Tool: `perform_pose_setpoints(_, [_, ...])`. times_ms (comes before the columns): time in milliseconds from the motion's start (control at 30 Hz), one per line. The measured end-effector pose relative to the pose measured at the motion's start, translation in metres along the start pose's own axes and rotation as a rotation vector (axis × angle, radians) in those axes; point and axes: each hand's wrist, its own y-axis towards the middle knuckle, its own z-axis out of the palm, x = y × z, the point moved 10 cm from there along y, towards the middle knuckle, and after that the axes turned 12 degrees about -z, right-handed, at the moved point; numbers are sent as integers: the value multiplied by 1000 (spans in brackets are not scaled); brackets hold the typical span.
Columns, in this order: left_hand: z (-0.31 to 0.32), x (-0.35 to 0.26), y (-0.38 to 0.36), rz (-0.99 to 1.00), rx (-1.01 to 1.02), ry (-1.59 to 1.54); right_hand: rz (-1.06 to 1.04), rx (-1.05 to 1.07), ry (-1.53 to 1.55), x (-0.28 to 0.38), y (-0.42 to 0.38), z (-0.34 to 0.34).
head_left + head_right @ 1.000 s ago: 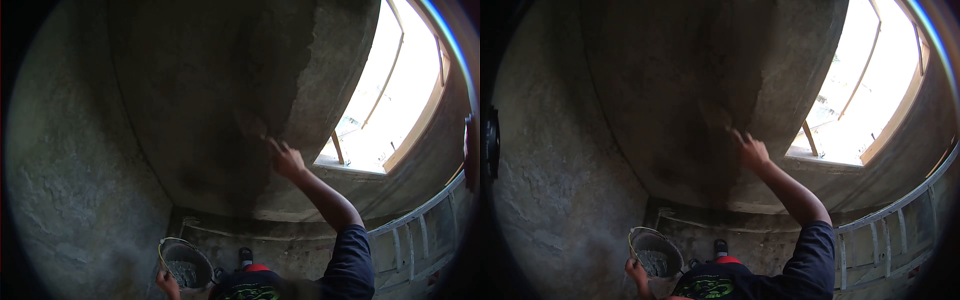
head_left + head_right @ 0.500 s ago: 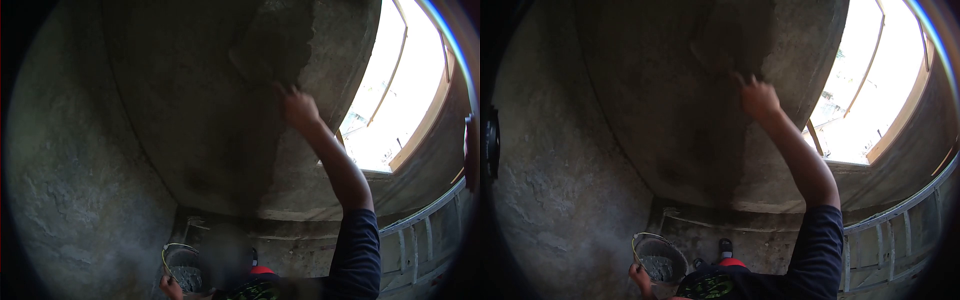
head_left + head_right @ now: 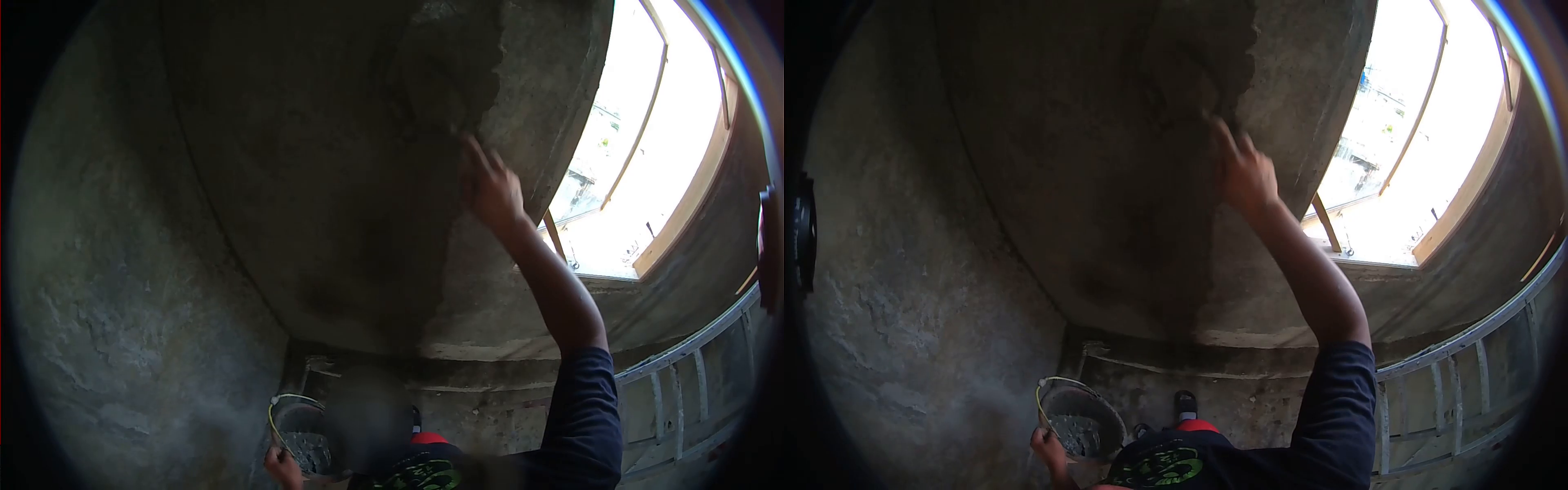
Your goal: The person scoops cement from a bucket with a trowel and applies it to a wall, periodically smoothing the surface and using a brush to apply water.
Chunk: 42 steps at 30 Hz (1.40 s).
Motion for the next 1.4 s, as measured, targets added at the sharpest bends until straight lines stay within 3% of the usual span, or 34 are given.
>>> perform_pose_setpoints(133, [7,-5,0,-110,3,-70,48,63,-113,-7,31,13])
perform_pose_setpoints(200, [4,-17,-1,-35,-37,-54,85,286,-185,-2,-7,66])
perform_pose_setpoints(367, [4,-30,-5,-114,-9,-83,134,575,-55,36,-178,175])
perform_pose_setpoints(500, [6,-25,-2,-70,20,-93,214,874,216,101,-341,216])
perform_pose_setpoints(600, [14,-33,1,-90,22,-109,504,1066,499,153,-456,201])
perform_pose_setpoints(667, [25,-29,1,-122,123,-26,670,1005,685,190,-515,180])
perform_pose_setpoints(733, [21,-45,-5,-32,91,-59,778,762,731,216,-550,139])
perform_pose_setpoints(767, [24,-45,-6,-57,123,-78,864,872,815,232,-568,129])
perform_pose_setpoints(800, [29,-44,-3,-83,158,-101,947,985,896,245,-578,120])
perform_pose_setpoints(933, [47,-40,11,-78,175,-5,1041,1049,1050,244,-582,109])
perform_pose_setpoints(1000, [58,-51,11,-68,217,-6,821,1034,1012,229,-563,118])
perform_pose_setpoints(1067, [60,-73,8,-50,196,6,799,1062,948,218,-550,120])
perform_pose_setpoints(1167, [60,-109,5,-8,156,22,894,910,1122,206,-555,143])
perform_pose_setpoints(1267, [63,-147,-2,-46,130,-16,772,908,1218,200,-543,159])
perform_pose_setpoints(1400, [69,-177,-1,45,131,-117,813,1134,1578,199,-545,173])
